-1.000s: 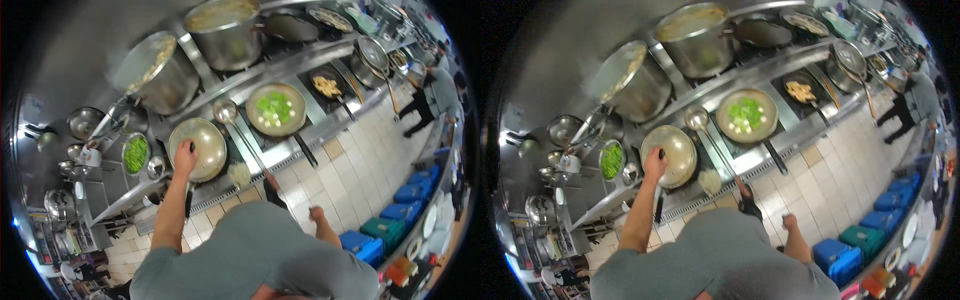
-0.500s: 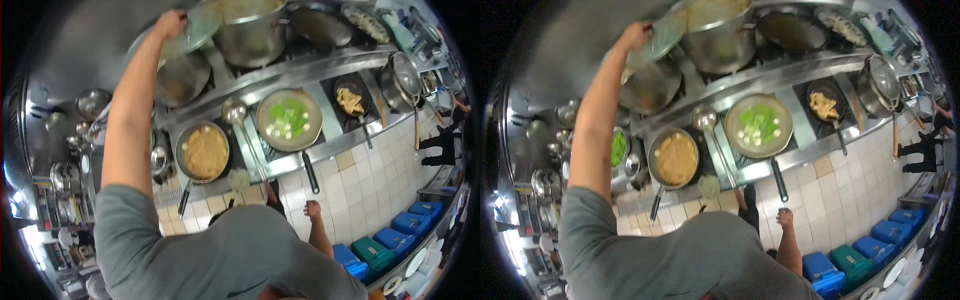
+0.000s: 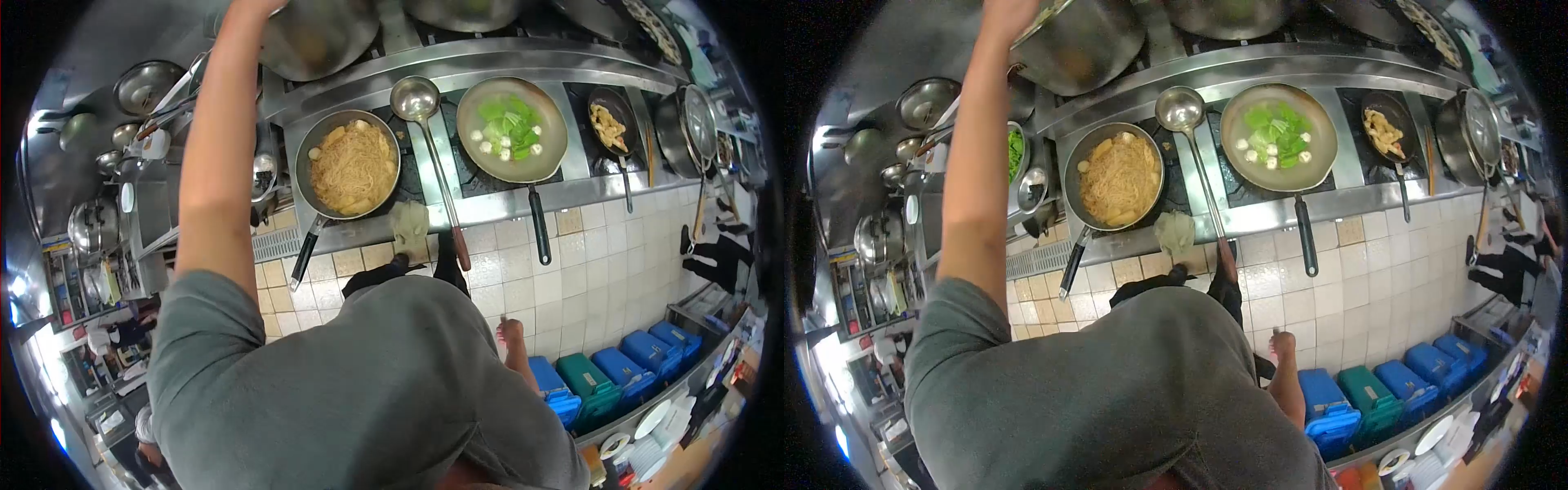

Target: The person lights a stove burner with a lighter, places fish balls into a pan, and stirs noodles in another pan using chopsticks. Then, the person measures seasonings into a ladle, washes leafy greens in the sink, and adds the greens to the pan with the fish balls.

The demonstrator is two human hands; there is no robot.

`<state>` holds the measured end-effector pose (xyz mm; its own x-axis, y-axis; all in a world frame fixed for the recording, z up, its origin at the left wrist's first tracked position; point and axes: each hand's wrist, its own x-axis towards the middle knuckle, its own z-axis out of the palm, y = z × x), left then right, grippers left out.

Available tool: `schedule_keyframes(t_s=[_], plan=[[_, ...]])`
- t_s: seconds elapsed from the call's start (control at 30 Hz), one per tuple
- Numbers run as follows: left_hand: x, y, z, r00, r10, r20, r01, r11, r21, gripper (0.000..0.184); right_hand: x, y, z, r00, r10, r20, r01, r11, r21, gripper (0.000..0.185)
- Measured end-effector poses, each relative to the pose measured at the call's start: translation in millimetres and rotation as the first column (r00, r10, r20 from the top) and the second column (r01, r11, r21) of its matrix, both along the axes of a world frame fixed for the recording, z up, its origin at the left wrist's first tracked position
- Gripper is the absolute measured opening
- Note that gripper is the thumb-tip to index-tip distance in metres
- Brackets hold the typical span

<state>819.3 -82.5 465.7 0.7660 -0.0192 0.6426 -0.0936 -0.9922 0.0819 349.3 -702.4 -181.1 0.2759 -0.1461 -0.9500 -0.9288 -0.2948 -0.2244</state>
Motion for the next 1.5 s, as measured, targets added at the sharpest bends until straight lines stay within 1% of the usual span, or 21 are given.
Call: schedule_keyframes(t_s=[0.07, 0.17, 0.2, 0.27, 0.33, 0.37, 0.4, 0.47, 0.53, 0.57, 0.6, 0.63, 0.7, 0.8, 0.87, 0.93, 1.13, 1.17, 1.33, 1.4, 1.5], plan=[[-64, 27, -47, 0.972, -0.043, 0.230, 0.068, 0.992, -0.105, 0.042, 31, 42, 64, 0.991, 0.049, 0.123, -0.038, 0.995, -0.094, 0.046], [-165, 60, -135, 0.988, -0.061, 0.142, 0.135, 0.788, -0.601, 0.025, 56, 95, 85, 0.929, 0.100, 0.356, -0.070, 0.993, -0.095, 0.047], [-199, 79, -170, 0.999, 0.049, -0.008, -0.041, 0.716, -0.697, 0.022, 64, 106, 81, 0.855, 0.085, 0.511, -0.055, 0.996, -0.074, 0.043], [-265, 84, -229, 0.972, 0.232, -0.038, -0.180, 0.629, -0.757, 0.019, 80, 131, 99, 0.783, 0.119, 0.610, -0.020, 0.986, -0.167, 0.038], [-321, 80, -285, 0.984, 0.145, -0.100, -0.162, 0.531, -0.832, 0.012, 99, 185, 168, 0.742, -0.251, 0.622, 0.335, 0.942, -0.019, 0.038], [-344, 65, -294, 0.987, 0.062, -0.147, -0.158, 0.470, -0.868, 0.010, 99, 191, 160, 0.737, -0.251, 0.628, 0.338, 0.941, -0.021, 0.038], [-365, 35, -271, 0.966, -0.057, -0.251, -0.182, 0.540, -0.822, 0.010, 87, 191, 146, 0.740, -0.129, 0.660, 0.240, 0.967, -0.080, 0.038], [-396, 9, -280, 0.782, -0.501, -0.371, -0.206, 0.355, -0.912, 0.011, 56, 190, 124, 0.731, -0.006, 0.682, 0.156, 0.975, -0.158, 0.038], [-413, -14, -304, 0.564, -0.756, -0.332, -0.121, 0.322, -0.939, 0.016, 28, 190, 117, 0.868, 0.175, 0.465, -0.075, 0.971, -0.225, 0.033], [-414, -27, -314, 0.474, -0.803, -0.360, -0.387, 0.177, -0.905, 0.022, 10, 197, 121, 0.877, 0.120, 0.466, -0.049, 0.986, -0.162, 0.032], [-413, -39, -327, 0.378, -0.853, -0.359, -0.630, 0.047, -0.775, 0.028, -19, 173, 56, 0.802, 0.258, 0.539, -0.146, 0.959, -0.241, 0.033], [-411, -50, -353, 0.366, -0.860, -0.356, -0.631, 0.052, -0.774, 0.028, -29, 187, 78, 0.869, 0.154, 0.470, -0.065, 0.978, -0.201, 0.033], [-406, -67, -430, 0.376, -0.812, -0.447, -0.895, -0.195, -0.400, 0.040, -55, 205, 110, 0.944, 0.044, 0.328, 0.006, 0.989, -0.150, 0.033], [-390, -74, -517, 0.352, -0.638, -0.685, -0.916, -0.083, -0.393, 0.055, -82, 198, 122, 0.967, 0.141, 0.212, -0.119, 0.986, -0.115, 0.036], [-380, -72, -527, 0.385, -0.582, -0.717, -0.906, -0.091, -0.413, 0.057, -103, 191, 122, 0.894, 0.298, 0.335, -0.219, 0.943, -0.251, 0.034], [-375, -72, -538, 0.401, -0.513, -0.759, -0.902, -0.078, -0.424, 0.060, -121, 182, 103, 0.958, -0.040, 0.283, 0.081, 0.987, -0.136, 0.027], [-365, -80, -562, 0.445, -0.593, -0.671, -0.887, -0.190, -0.420, 0.061, -176, 139, 50, 0.909, -0.298, 0.292, 0.322, 0.946, -0.037, 0.026], [-364, -82, -571, 0.463, -0.559, -0.688, -0.881, -0.203, -0.428, 0.051, -196, 129, 18, 0.887, -0.285, 0.363, 0.312, 0.950, -0.017, 0.026], [-356, -104, -567, 0.461, -0.498, -0.734, -0.878, -0.140, -0.457, 0.043, -260, 106, -72, 0.926, -0.326, 0.191, 0.325, 0.945, 0.039, 0.020], [-352, -110, -561, 0.440, -0.473, -0.763, -0.890, -0.119, -0.439, 0.041, -283, 103, -104, 0.934, -0.287, 0.210, 0.309, 0.948, -0.079, 0.029], [-350, -118, -551, 0.414, -0.446, -0.793, -0.900, -0.069, -0.431, 0.041, -271, 104, -90, 0.930, -0.364, 0.059, 0.365, 0.931, -0.009, 0.021]])
